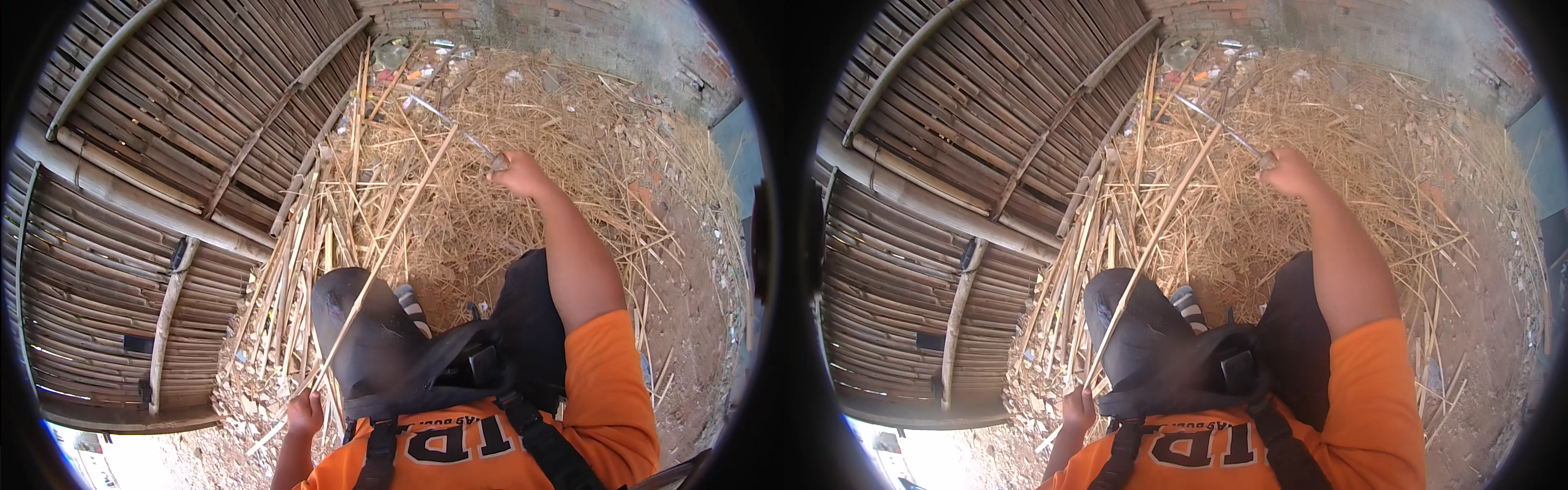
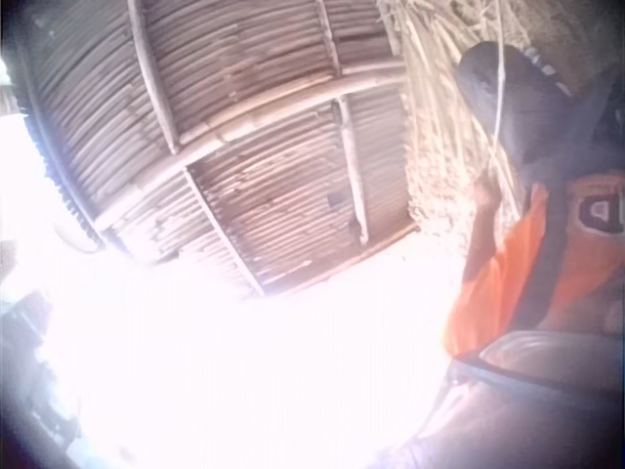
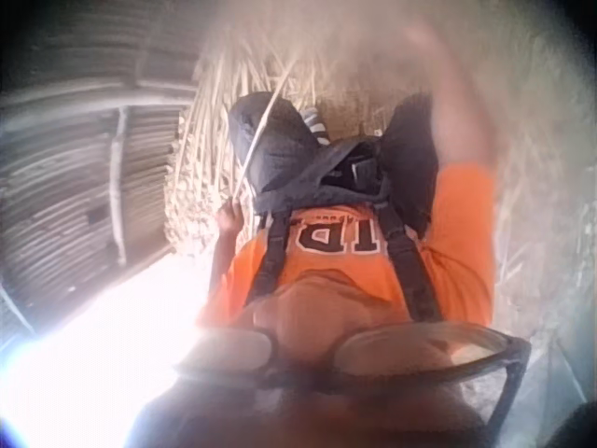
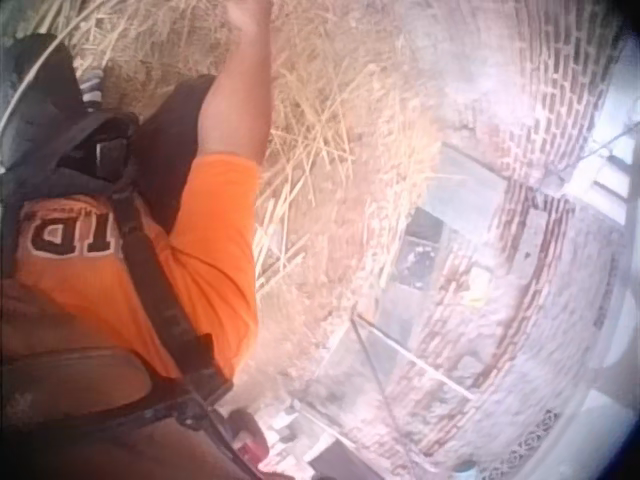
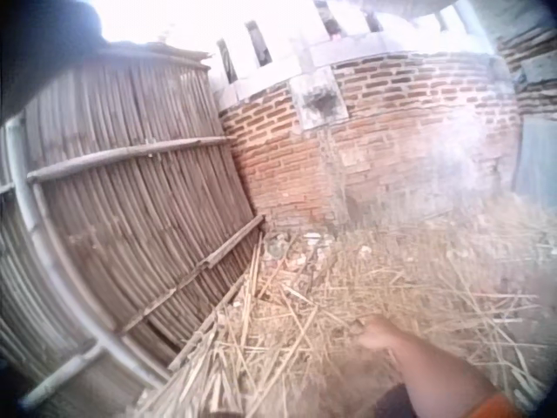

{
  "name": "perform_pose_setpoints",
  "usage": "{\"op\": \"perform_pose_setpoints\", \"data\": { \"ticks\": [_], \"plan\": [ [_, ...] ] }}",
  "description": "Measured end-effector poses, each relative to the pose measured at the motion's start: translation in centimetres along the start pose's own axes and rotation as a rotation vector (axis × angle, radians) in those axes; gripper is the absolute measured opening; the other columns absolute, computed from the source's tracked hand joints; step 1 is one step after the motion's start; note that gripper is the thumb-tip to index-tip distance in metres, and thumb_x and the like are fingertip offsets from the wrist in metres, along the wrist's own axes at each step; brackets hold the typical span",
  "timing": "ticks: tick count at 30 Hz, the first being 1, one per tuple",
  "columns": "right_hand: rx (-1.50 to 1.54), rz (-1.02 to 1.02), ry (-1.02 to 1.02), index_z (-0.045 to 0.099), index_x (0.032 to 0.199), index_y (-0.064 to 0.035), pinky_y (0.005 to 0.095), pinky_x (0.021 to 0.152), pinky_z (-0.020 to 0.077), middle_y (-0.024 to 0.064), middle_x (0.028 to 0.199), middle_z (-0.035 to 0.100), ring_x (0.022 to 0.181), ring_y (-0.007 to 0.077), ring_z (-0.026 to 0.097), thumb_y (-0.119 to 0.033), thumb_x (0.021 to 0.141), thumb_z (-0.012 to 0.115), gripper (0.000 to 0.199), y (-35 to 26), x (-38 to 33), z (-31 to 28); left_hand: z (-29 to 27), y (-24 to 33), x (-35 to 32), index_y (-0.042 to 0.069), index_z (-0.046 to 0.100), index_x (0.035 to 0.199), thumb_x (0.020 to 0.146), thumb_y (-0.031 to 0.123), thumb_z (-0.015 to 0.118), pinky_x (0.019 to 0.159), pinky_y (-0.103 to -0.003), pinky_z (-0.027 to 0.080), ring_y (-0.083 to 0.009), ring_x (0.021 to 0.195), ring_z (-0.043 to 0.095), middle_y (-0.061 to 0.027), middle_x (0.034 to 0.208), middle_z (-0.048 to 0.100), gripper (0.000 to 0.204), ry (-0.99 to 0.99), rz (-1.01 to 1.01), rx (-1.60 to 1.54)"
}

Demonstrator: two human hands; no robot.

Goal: The person shaves a wood strip with a large knife, then uses a hammer and the knife to split another piece of wood, and continues shaving and cleaning the wood strips.

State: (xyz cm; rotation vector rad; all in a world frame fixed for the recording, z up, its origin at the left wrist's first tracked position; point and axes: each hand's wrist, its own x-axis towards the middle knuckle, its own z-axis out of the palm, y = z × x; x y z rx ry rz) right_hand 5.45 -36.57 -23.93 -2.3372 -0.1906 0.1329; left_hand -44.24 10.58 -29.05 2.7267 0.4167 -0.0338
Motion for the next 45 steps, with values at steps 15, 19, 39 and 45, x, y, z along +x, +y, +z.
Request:
{"op": "perform_pose_setpoints", "data": {
  "ticks": [15,19,39,45],
  "plan": [
    [0.295,0.268,0.095,0.062,0.106,-0.0029,0.0306,0.053,0.0435,0.0030,0.074,0.059,0.058,0.0130,0.054,-0.027,0.086,0.080,0.036,0.7,-1.1,-2.1,-3.6,-7.2,9.4,0.003,0.058,0.082,0.106,0.036,0.045,0.058,-0.057,0.044,-0.0477,0.062,0.061,-0.0244,0.066,0.062,0.043,0.336,-0.225,0.140],
    [0.332,0.278,0.095,0.062,0.107,-0.0023,0.0302,0.052,0.0423,0.0029,0.072,0.058,0.058,0.0126,0.053,-0.026,0.087,0.080,0.036,0.4,-1.6,-1.9,-2.8,-4.4,12.4,0.001,0.060,0.083,0.106,0.036,0.046,0.060,-0.056,0.044,-0.0470,0.065,0.060,-0.0243,0.067,0.061,0.043,0.295,-0.252,0.044],
    [0.213,0.361,0.225,0.055,0.086,-0.0082,0.0270,0.049,0.0412,-0.0018,0.065,0.052,0.051,0.0096,0.049,-0.026,0.088,0.079,0.030,-0.3,-4.0,-2.6,16.0,-5.4,35.9,0.009,0.039,0.153,0.096,0.050,0.060,0.117,-0.053,0.036,-0.0347,0.146,0.036,-0.0192,0.156,0.037,0.074,-0.299,-0.148,0.021],
    [0.260,0.453,0.257,0.054,0.083,-0.0107,0.0265,0.048,0.0388,-0.0031,0.061,0.049,0.050,0.0092,0.048,-0.022,0.090,0.075,0.026,2.2,-6.8,-3.5,19.6,2.0,41.9,0.014,0.033,0.157,0.100,0.044,0.055,0.124,-0.055,0.021,-0.0298,0.155,0.020,-0.0124,0.167,0.024,0.069,-0.576,0.061,0.335]
  ]
}}
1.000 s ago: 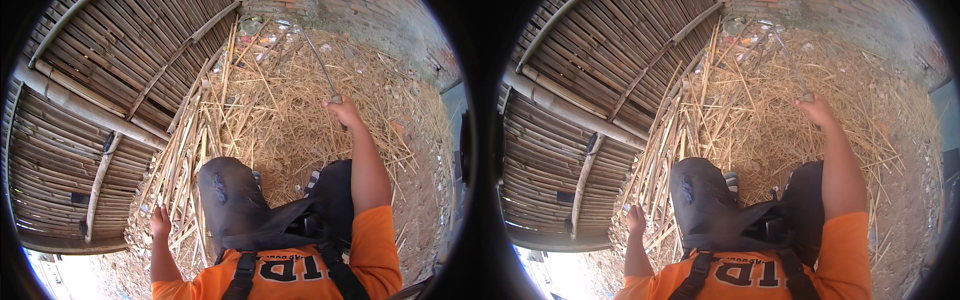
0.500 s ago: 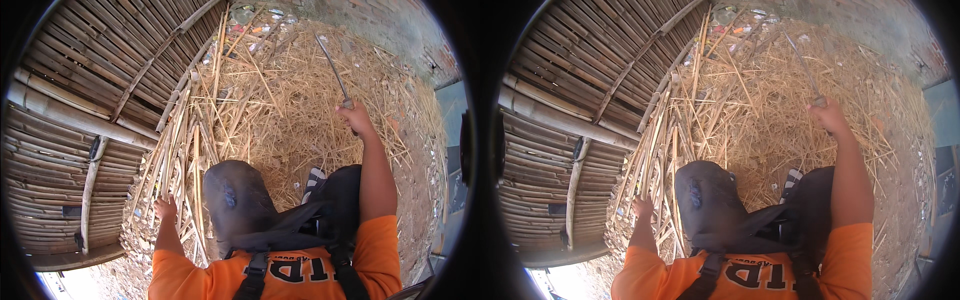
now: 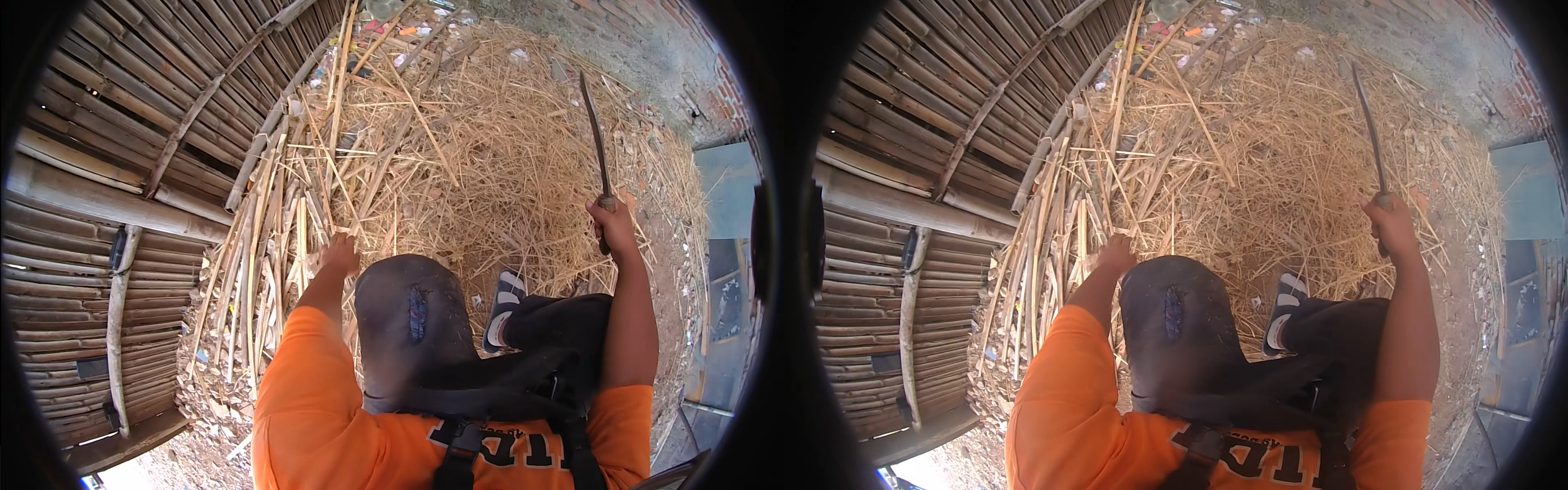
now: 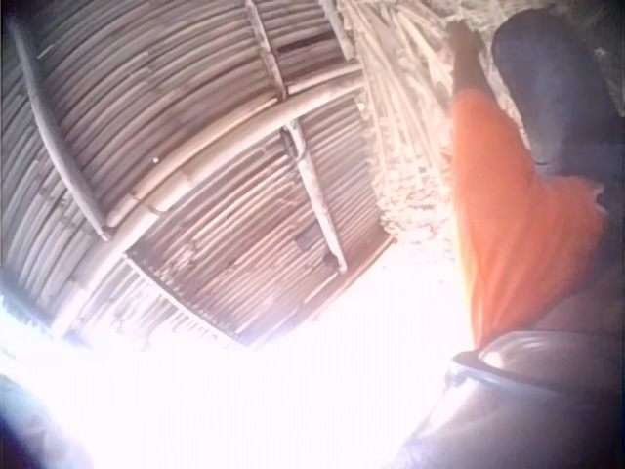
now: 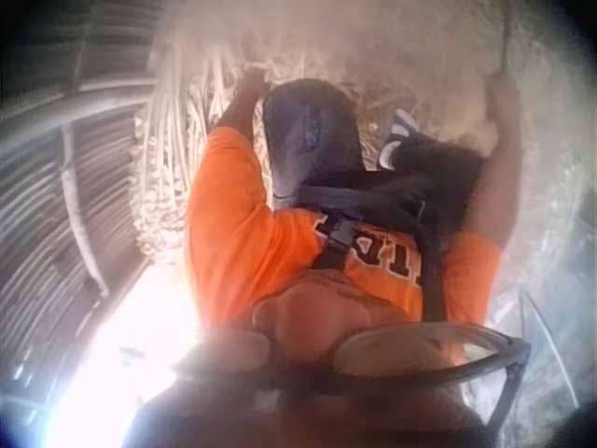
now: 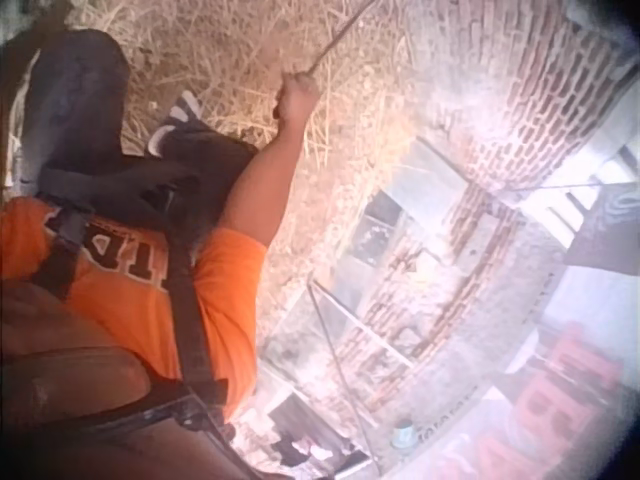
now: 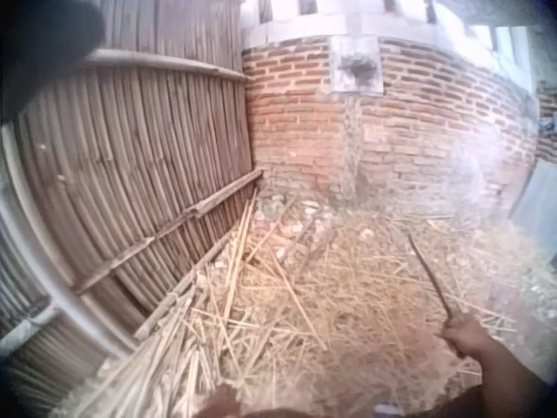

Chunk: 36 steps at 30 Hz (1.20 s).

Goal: The person shaves a wood strip with a large knife, then uses a hammer and the knife to split another piece of wood, and continues shaving and cleaning the wood strips.

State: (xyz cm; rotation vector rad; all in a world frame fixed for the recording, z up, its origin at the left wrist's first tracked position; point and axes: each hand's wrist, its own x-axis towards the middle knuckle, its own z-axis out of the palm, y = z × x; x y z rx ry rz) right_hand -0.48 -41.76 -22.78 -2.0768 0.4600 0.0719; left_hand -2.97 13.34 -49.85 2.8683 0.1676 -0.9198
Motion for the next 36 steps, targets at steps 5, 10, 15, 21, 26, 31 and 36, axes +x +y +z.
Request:
{"op": "perform_pose_setpoints", "data": {
  "ticks": [5,10,15,21,26,31,36],
  "plan": [
    [0.009,0.049,0.030,0.058,0.087,-0.0091,0.0269,0.048,0.0382,-0.0022,0.064,0.051,0.052,0.0094,0.048,-0.025,0.090,0.075,0.024,2.6,0.2,-1.8,1.1,-0.6,-0.2,0.020,0.010,0.165,0.101,0.047,0.051,0.123,-0.065,0.010,-0.0279,0.158,0.005,-0.0093,0.171,0.013,0.081,-0.158,-0.002,0.420],
    [0.020,0.060,0.071,0.059,0.089,-0.0083,0.0275,0.050,0.0386,-0.0023,0.064,0.050,0.053,0.0094,0.049,-0.026,0.091,0.075,0.024,2.0,0.3,-1.2,1.7,-4.7,-2.1,0.020,0.005,0.165,0.101,0.055,0.049,0.121,-0.069,0.008,-0.0308,0.158,0.001,-0.0098,0.172,0.010,0.086,-0.177,-0.101,0.622],
    [0.030,0.046,0.044,0.060,0.089,-0.0084,0.0270,0.050,0.0382,-0.0027,0.064,0.050,0.054,0.0090,0.048,-0.028,0.090,0.076,0.025,2.1,0.9,-0.8,2.5,-7.2,-3.2,0.014,0.012,0.163,0.102,0.051,0.046,0.120,-0.067,0.016,-0.0328,0.156,0.014,-0.0115,0.167,0.022,0.079,-0.161,-0.169,0.567],
    [0.012,0.019,0.017,0.060,0.087,-0.0090,0.0269,0.050,0.0377,-0.0027,0.063,0.050,0.052,0.0086,0.047,-0.027,0.090,0.075,0.024,1.3,1.0,0.1,1.9,-8.2,0.3,0.005,0.037,0.153,0.100,0.030,0.049,0.116,-0.060,0.033,-0.0370,0.146,0.036,-0.0146,0.157,0.038,0.059,0.060,-0.357,0.144],
    [0.000,0.033,0.033,0.058,0.086,-0.0092,0.0266,0.049,0.0379,-0.0026,0.063,0.050,0.051,0.0088,0.047,-0.025,0.090,0.075,0.024,2.4,0.8,-0.1,-1.4,-6.5,1.0,0.005,0.012,0.162,0.100,0.026,0.048,0.120,-0.060,0.028,-0.0398,0.154,0.017,-0.0123,0.170,0.009,0.075,0.080,-0.441,-0.295],
    [0.001,0.041,0.025,0.054,0.085,-0.0105,0.0261,0.048,0.0381,-0.0029,0.062,0.049,0.050,0.0089,0.047,-0.024,0.091,0.075,0.025,1.6,1.1,0.9,1.0,-6.4,3.1,0.003,0.004,0.162,0.099,0.034,0.054,0.119,-0.060,0.029,-0.0404,0.154,0.017,-0.0154,0.170,0.006,0.087,0.118,-0.533,-0.336],
    [-0.020,0.043,-0.001,0.059,0.085,-0.0081,0.0269,0.050,0.0390,-0.0024,0.064,0.051,0.051,0.0091,0.048,-0.024,0.089,0.075,0.023,1.2,0.9,1.2,0.4,-5.8,3.4,0.002,0.015,0.159,0.098,0.036,0.055,0.115,-0.058,0.034,-0.0398,0.146,0.034,-0.0184,0.166,0.020,0.080,0.023,-0.450,-0.367]
  ]
}}
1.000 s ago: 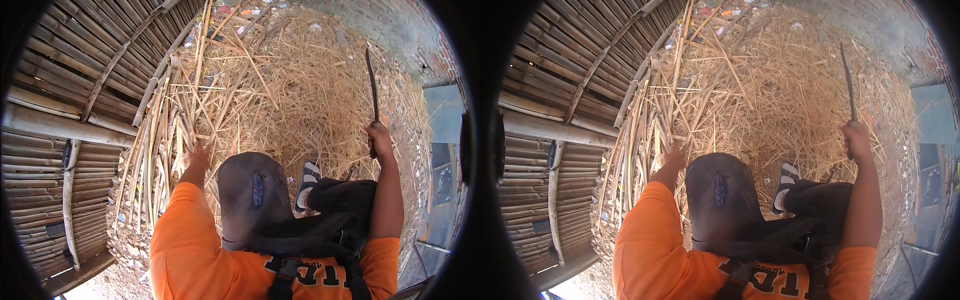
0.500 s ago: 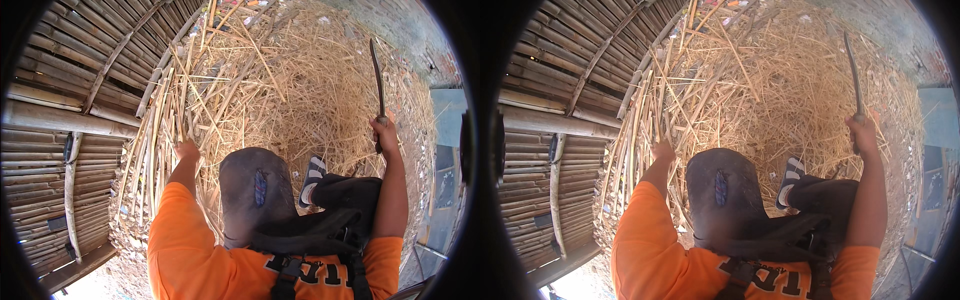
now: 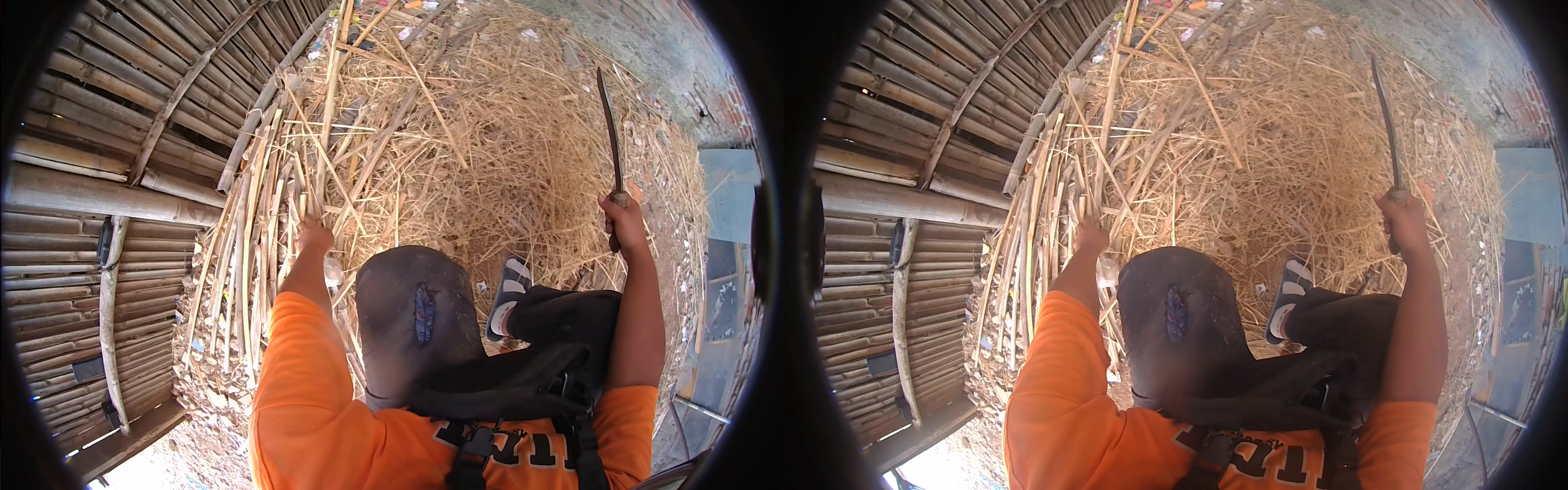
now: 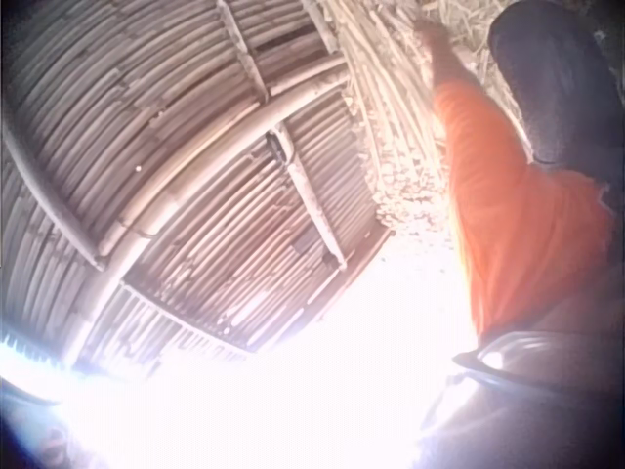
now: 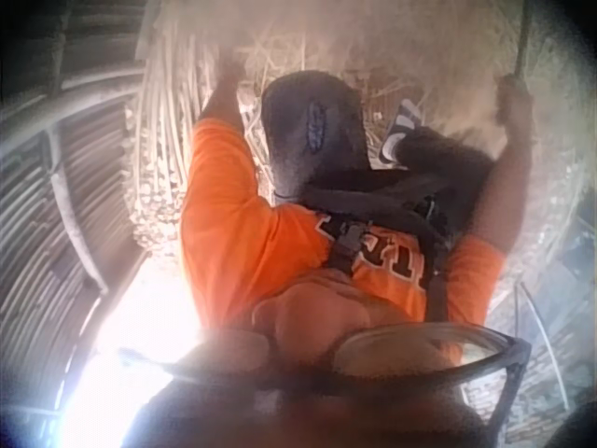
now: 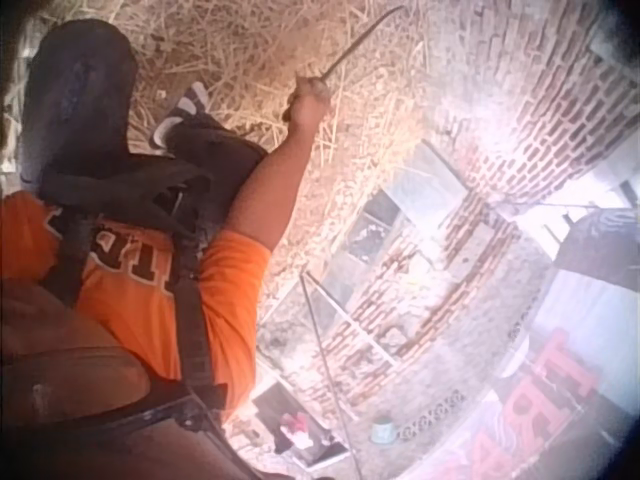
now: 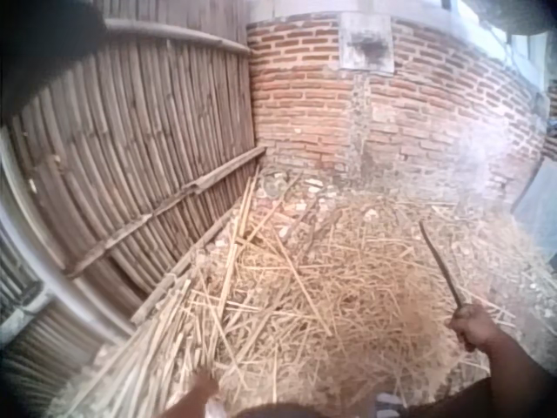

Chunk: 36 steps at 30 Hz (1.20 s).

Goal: The person shaves a wood strip with a large knife, then uses a hammer and the knife to split another piece of wood, and continues shaving and cleaning the wood strips.

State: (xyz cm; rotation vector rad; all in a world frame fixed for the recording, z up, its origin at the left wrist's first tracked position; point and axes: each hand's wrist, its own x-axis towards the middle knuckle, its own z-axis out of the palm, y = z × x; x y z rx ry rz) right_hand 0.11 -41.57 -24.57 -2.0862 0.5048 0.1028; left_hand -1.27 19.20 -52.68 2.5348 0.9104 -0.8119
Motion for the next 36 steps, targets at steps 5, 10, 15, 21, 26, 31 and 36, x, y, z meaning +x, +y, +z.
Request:
{"op": "perform_pose_setpoints", "data": {
  "ticks": [5,10,15,21,26,31,36],
  "plan": [
    [0.004,0.011,0.003,0.056,0.085,-0.0088,0.0269,0.049,0.0387,-0.0021,0.063,0.051,0.051,0.0094,0.048,-0.023,0.090,0.075,0.024,0.4,-0.1,0.1,0.4,1.6,-1.8,0.000,0.039,0.147,0.098,0.036,0.056,0.112,-0.052,0.040,-0.0355,0.143,0.043,-0.0225,0.154,0.040,0.063,0.044,0.021,0.023],
    [-0.038,-0.029,-0.003,0.052,0.080,-0.0113,0.0266,0.048,0.0374,-0.0027,0.060,0.050,0.049,0.0095,0.048,-0.023,0.092,0.074,0.027,-0.7,-0.1,0.9,2.5,1.8,-0.6,0.005,0.051,0.141,0.095,0.030,0.057,0.109,-0.052,0.044,-0.0361,0.134,0.053,-0.0191,0.148,0.050,0.054,-0.013,0.032,0.040],
    [-0.025,-0.029,-0.009,0.051,0.081,-0.0116,0.0266,0.047,0.0370,-0.0027,0.060,0.050,0.048,0.0094,0.048,-0.024,0.092,0.074,0.028,-0.6,-0.1,0.6,3.3,2.2,-2.4,0.004,0.058,0.134,0.094,0.027,0.052,0.104,-0.053,0.048,-0.0438,0.120,0.062,-0.0216,0.133,0.062,0.046,0.083,0.109,-0.086],
    [0.005,-0.054,-0.025,0.051,0.083,-0.0111,0.0266,0.047,0.0371,-0.0023,0.061,0.050,0.048,0.0096,0.047,-0.023,0.091,0.074,0.027,-1.3,-0.1,0.8,2.3,0.6,-3.8,-0.002,0.061,0.118,0.101,0.018,0.052,0.080,-0.048,0.054,-0.0320,0.086,0.072,-0.0195,0.093,0.073,0.027,0.479,0.404,-0.562],
    [0.020,-0.039,-0.014,0.051,0.083,-0.0109,0.0266,0.048,0.0381,-0.0022,0.063,0.050,0.049,0.0095,0.047,-0.023,0.091,0.075,0.027,-1.6,-0.2,1.1,-8.0,1.0,-5.7,0.000,0.063,0.118,0.103,0.018,0.055,0.068,-0.038,0.056,-0.0257,0.078,0.073,-0.0152,0.093,0.074,0.025,0.637,0.589,-0.757],
    [0.018,-0.056,-0.025,0.053,0.084,-0.0114,0.0262,0.048,0.0383,-0.0029,0.063,0.050,0.049,0.0088,0.047,-0.024,0.091,0.075,0.027,-2.1,-0.3,1.3,-17.8,0.8,-5.0,-0.011,0.030,0.152,0.090,0.060,0.067,0.121,-0.045,0.029,-0.0460,0.145,0.035,-0.0349,0.153,0.038,0.102,0.670,0.535,-0.398],
    [0.032,-0.078,0.003,0.055,0.083,-0.0112,0.0254,0.048,0.0381,-0.0033,0.063,0.050,0.049,0.0085,0.046,-0.027,0.091,0.076,0.027,-2.5,-0.6,0.7,-10.2,-9.9,-0.1,-0.005,0.038,0.151,0.091,0.059,0.065,0.116,-0.048,0.037,-0.0438,0.140,0.043,-0.0312,0.149,0.045,0.092,0.484,0.167,-0.222]
  ]
}}
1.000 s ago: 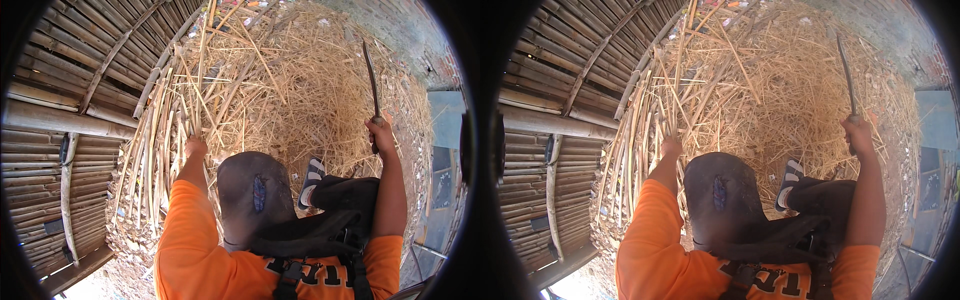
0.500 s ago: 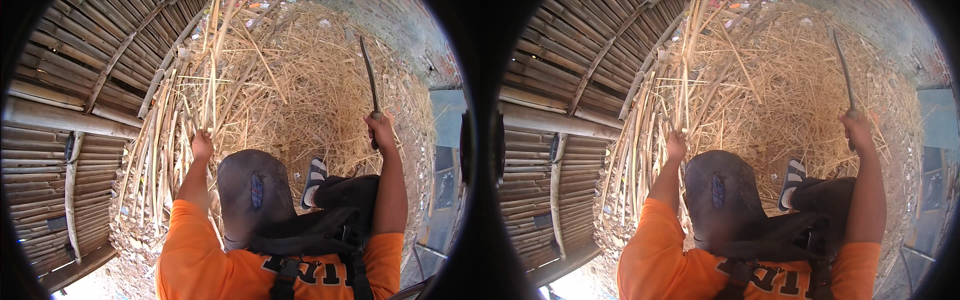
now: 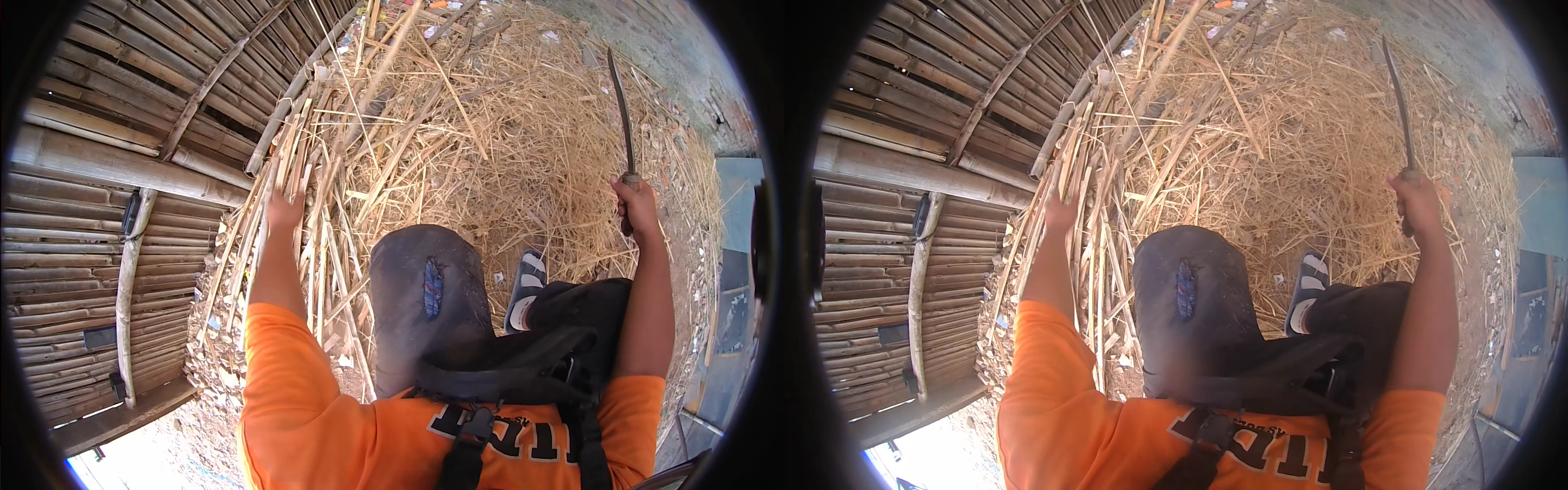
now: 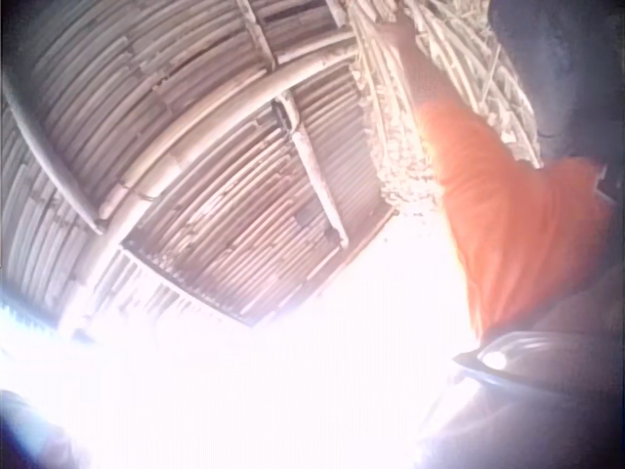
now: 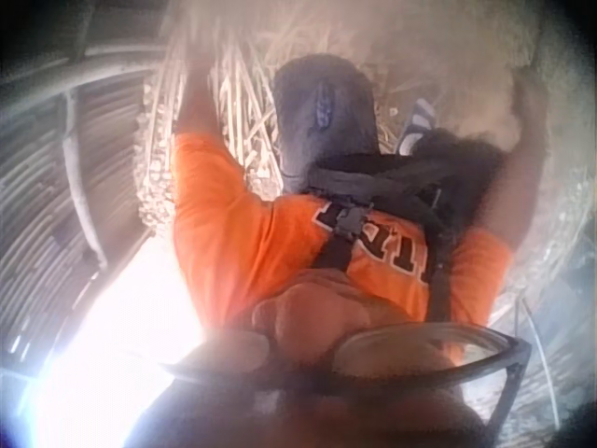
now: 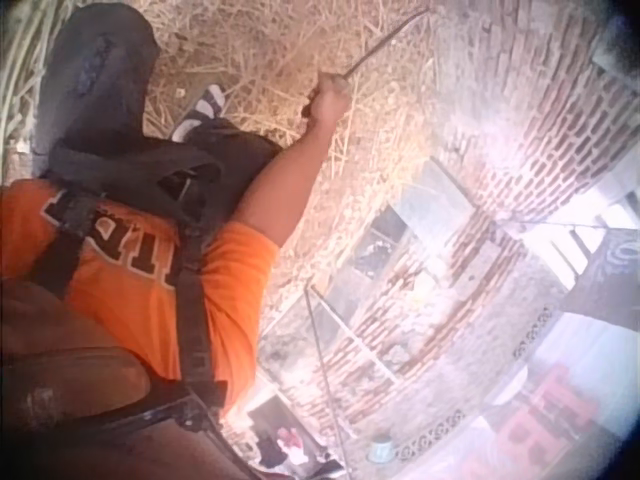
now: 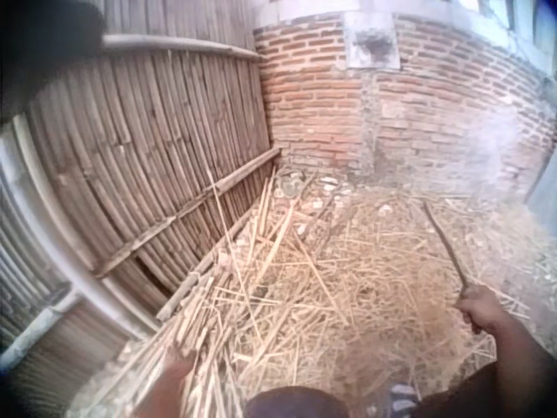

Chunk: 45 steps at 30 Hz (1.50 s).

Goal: The person shaves a wood strip with a large knife, then uses a hammer and the knife to split another piece of wood, and continues shaving and cleaning the wood strips.

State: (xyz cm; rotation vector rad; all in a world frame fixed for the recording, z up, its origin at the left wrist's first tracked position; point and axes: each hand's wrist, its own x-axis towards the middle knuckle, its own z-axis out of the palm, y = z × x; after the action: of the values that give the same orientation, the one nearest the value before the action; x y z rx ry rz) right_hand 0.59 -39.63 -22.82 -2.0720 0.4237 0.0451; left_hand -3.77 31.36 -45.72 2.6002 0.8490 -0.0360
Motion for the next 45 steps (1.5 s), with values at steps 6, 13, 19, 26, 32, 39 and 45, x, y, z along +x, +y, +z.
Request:
{"op": "perform_pose_setpoints", "data": {
  "ticks": [6,13,19,26,32,39,45],
  "plan": [
    [0.049,0.054,0.039,0.051,0.080,-0.0134,0.0250,0.049,0.0382,-0.0034,0.064,0.049,0.050,0.0084,0.046,-0.029,0.092,0.075,0.031,1.4,-0.1,-1.0,6.6,-6.7,-15.3,0.010,0.006,0.163,0.093,0.049,0.066,0.118,-0.063,0.030,-0.0362,0.157,0.004,-0.0112,0.171,-0.003,0.100,-0.396,-0.372,0.321],
    [0.102,0.044,0.006,0.052,0.082,-0.0141,0.0260,0.052,0.0374,-0.0031,0.069,0.048,0.056,0.0093,0.046,-0.028,0.092,0.073,0.027,-0.2,-0.1,0.0,7.5,-5.9,-16.8,0.009,0.011,0.163,0.094,0.045,0.066,0.117,-0.057,0.035,-0.0386,0.148,0.028,-0.0221,0.161,0.022,0.095,-0.215,-0.432,0.268],
    [0.073,0.015,-0.021,0.053,0.085,-0.0138,0.0263,0.053,0.0383,-0.0025,0.070,0.048,0.056,0.0097,0.047,-0.030,0.091,0.074,0.027,-2.1,-0.1,1.1,11.3,-8.2,-16.6,0.009,0.024,0.159,0.092,0.034,0.069,0.112,-0.050,0.043,-0.0340,0.136,0.048,-0.0195,0.149,0.043,0.084,-0.229,-0.321,0.204],
    [0.031,0.050,-0.015,0.054,0.087,-0.0131,0.0269,0.053,0.0387,-0.0023,0.070,0.049,0.056,0.0100,0.047,-0.031,0.090,0.075,0.027,-1.1,-0.7,0.9,6.6,-6.1,-17.4,0.012,0.040,0.154,0.095,0.041,0.063,0.114,-0.053,0.038,-0.0361,0.141,0.041,-0.0182,0.154,0.040,0.070,-0.292,-0.081,0.155],
    [-0.001,0.043,0.005,0.054,0.087,-0.0136,0.0265,0.053,0.0384,-0.0031,0.070,0.049,0.056,0.0097,0.046,-0.032,0.090,0.075,0.027,-1.9,-0.5,1.6,7.7,-14.3,-12.2,0.005,0.020,0.160,0.104,0.041,0.044,0.122,-0.056,0.024,-0.0383,0.153,0.021,-0.0155,0.166,0.021,0.071,-0.152,-0.527,0.086],
    [-0.009,0.059,-0.019,0.055,0.089,-0.0135,0.0262,0.052,0.0380,-0.0033,0.070,0.049,0.056,0.0094,0.047,-0.031,0.091,0.074,0.025,-1.1,0.0,1.5,7.2,-12.4,-12.2,0.005,0.026,0.155,0.105,0.035,0.042,0.120,-0.056,0.030,-0.0387,0.148,0.031,-0.0195,0.160,0.031,0.060,-0.264,-0.507,0.216],
    [-0.015,0.066,-0.016,0.056,0.089,-0.0132,0.0265,0.051,0.0376,-0.0030,0.071,0.049,0.055,0.0095,0.046,-0.030,0.090,0.074,0.025,-1.7,-0.1,2.2,7.0,-13.7,-14.5,0.003,0.054,0.133,0.102,0.031,0.051,0.104,-0.059,0.044,-0.0390,0.132,0.048,-0.0230,0.141,0.048,0.041,-0.327,-0.276,0.152]
  ]
}}
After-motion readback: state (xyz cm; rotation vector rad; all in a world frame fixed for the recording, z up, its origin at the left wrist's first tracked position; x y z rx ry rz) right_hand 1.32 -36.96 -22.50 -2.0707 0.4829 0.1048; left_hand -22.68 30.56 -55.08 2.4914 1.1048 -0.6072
